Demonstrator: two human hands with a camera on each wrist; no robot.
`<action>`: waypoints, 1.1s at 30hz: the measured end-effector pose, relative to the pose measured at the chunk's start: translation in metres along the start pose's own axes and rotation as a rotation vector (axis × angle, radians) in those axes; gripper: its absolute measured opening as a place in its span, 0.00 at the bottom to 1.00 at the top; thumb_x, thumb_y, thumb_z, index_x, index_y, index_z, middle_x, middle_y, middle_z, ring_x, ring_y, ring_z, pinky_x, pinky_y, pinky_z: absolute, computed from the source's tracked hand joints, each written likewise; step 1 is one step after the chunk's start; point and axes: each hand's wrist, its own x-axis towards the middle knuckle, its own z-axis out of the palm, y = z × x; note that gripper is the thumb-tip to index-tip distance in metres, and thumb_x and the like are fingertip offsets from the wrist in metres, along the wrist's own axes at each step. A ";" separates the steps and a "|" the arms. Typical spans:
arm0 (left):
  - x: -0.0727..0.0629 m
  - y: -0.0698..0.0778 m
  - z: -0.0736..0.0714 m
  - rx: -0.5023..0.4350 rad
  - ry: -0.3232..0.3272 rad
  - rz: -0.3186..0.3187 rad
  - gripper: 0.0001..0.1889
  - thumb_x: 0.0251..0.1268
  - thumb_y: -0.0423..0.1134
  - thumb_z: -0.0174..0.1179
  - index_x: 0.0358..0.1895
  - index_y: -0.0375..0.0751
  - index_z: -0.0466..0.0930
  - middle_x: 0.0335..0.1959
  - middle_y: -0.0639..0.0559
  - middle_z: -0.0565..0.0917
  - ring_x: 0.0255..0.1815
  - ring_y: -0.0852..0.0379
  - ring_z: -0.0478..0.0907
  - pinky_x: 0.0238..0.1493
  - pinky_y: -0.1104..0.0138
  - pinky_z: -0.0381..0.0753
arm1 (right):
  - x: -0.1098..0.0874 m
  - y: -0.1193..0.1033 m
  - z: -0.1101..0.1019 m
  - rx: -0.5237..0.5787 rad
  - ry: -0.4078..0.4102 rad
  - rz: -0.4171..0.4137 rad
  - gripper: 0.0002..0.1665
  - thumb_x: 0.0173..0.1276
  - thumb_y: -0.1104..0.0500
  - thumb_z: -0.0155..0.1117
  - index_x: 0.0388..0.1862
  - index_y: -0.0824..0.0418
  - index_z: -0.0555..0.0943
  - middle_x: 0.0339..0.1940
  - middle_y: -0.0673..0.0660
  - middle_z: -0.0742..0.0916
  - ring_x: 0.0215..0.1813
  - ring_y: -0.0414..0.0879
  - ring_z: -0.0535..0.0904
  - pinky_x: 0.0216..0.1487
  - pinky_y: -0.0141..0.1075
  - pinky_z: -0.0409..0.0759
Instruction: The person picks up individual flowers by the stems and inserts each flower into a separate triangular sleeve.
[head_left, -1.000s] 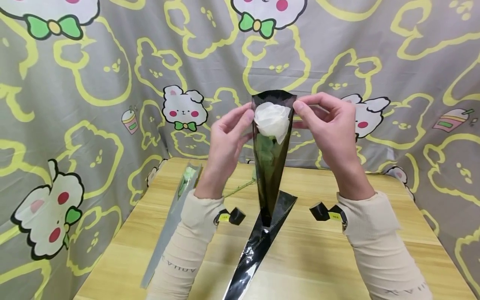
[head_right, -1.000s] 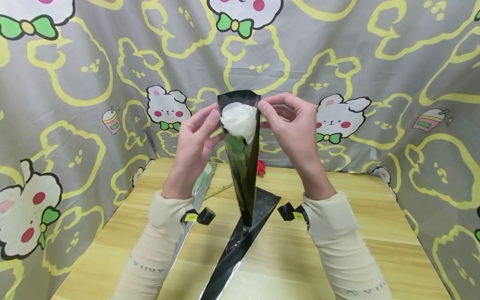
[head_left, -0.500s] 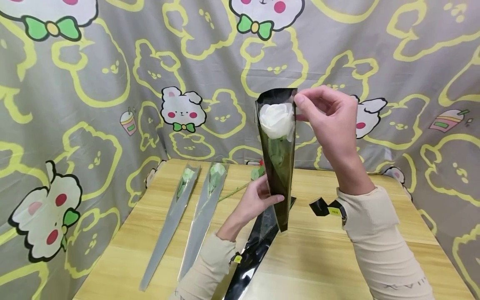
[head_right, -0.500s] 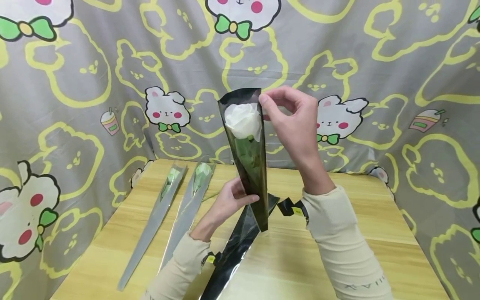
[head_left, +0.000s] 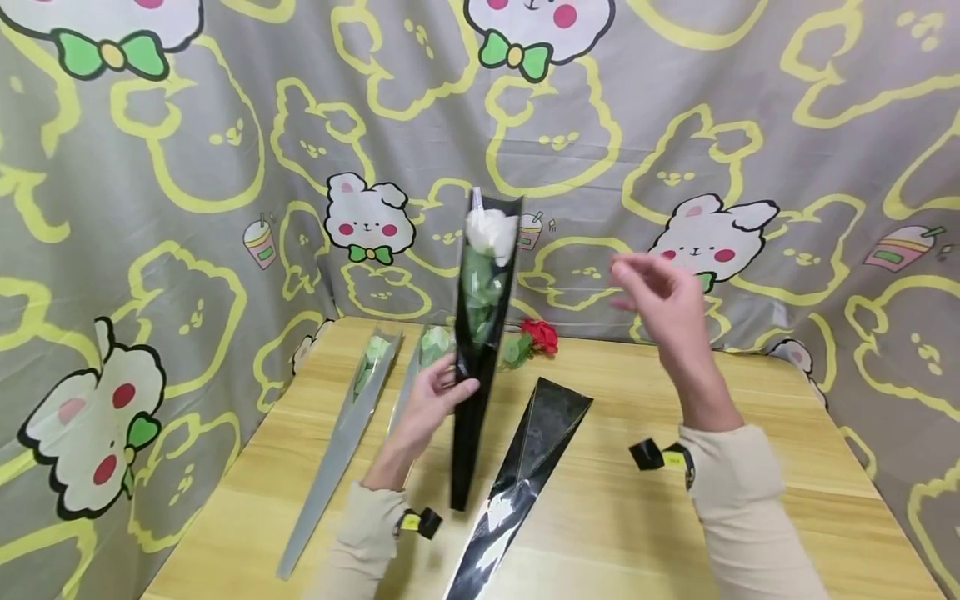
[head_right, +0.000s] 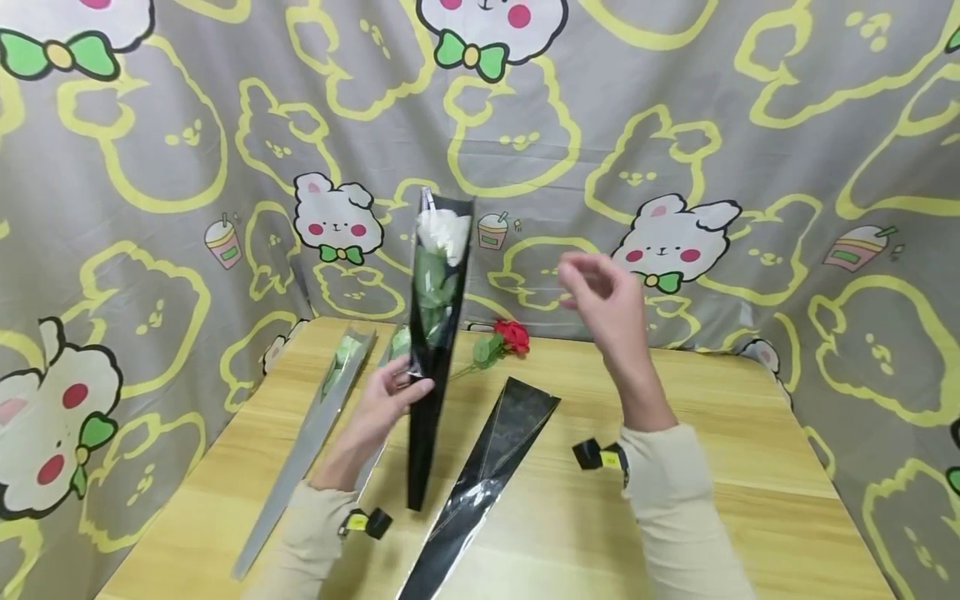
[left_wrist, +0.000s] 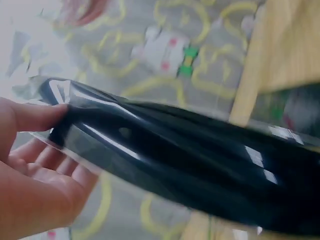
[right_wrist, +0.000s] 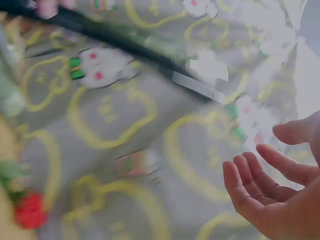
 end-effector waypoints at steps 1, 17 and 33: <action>0.000 -0.001 -0.013 0.022 0.030 -0.026 0.29 0.68 0.24 0.62 0.72 0.28 0.68 0.56 0.31 0.83 0.43 0.59 0.86 0.42 0.68 0.84 | -0.006 0.015 -0.003 -0.028 -0.008 0.046 0.20 0.73 0.58 0.69 0.55 0.72 0.82 0.49 0.56 0.86 0.50 0.48 0.83 0.47 0.38 0.86; -0.016 -0.049 -0.131 0.482 0.111 -0.241 0.18 0.67 0.23 0.58 0.58 0.16 0.74 0.47 0.30 0.82 0.42 0.50 0.79 0.43 0.64 0.80 | -0.081 0.158 -0.018 -0.096 -0.015 0.522 0.24 0.78 0.58 0.62 0.67 0.69 0.75 0.67 0.65 0.77 0.56 0.43 0.79 0.56 0.42 0.83; -0.028 -0.022 -0.137 0.898 0.148 -0.283 0.34 0.75 0.38 0.59 0.73 0.18 0.60 0.65 0.20 0.72 0.64 0.26 0.73 0.59 0.41 0.76 | -0.079 0.167 -0.034 -0.052 0.034 0.567 0.25 0.77 0.58 0.63 0.67 0.69 0.75 0.62 0.62 0.78 0.52 0.40 0.81 0.56 0.43 0.83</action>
